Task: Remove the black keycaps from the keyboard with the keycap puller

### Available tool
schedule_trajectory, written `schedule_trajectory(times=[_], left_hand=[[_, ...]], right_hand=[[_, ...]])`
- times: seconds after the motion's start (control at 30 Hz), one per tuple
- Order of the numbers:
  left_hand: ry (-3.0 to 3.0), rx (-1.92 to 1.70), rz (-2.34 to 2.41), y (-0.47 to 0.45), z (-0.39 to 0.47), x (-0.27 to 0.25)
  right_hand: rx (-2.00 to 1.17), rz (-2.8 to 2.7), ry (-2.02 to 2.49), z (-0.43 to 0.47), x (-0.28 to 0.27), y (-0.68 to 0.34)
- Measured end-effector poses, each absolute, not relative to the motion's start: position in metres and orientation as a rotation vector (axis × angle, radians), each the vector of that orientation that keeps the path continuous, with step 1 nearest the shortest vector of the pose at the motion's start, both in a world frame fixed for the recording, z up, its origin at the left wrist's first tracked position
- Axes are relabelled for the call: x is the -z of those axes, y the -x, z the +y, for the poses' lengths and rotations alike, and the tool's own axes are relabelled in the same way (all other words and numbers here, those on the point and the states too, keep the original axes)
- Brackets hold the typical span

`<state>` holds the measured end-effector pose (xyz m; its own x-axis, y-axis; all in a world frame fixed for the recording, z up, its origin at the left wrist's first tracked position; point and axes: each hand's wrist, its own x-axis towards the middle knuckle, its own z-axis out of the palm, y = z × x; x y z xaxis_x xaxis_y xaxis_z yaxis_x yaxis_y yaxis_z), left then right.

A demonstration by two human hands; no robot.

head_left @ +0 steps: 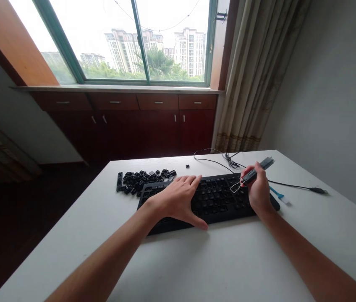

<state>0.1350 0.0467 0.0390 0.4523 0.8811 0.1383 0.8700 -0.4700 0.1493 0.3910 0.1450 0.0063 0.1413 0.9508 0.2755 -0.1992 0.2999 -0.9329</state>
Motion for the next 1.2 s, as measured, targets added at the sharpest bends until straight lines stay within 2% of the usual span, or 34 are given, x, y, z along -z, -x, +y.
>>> schedule_trajectory(times=[0.53,0.73,0.97,1.2], left_hand=[[-2.634,-0.147,1.550,-0.139,0.036,-0.053],[-2.699,-0.077,1.525,-0.138,0.022,-0.059],[-2.583,-0.522,1.400,-0.164,0.026,-0.054],[-2.357,-0.834,1.591,-0.194,0.026,-0.019]], right_hand=[[-1.015,-1.219,0.795,0.112,-0.017,-0.374],[-0.941,-1.374,0.783,0.106,-0.038,-0.360],[-1.080,-1.411,0.661,0.125,-0.057,-0.322],[-1.582,-0.946,0.573,0.126,-0.044,-0.327]])
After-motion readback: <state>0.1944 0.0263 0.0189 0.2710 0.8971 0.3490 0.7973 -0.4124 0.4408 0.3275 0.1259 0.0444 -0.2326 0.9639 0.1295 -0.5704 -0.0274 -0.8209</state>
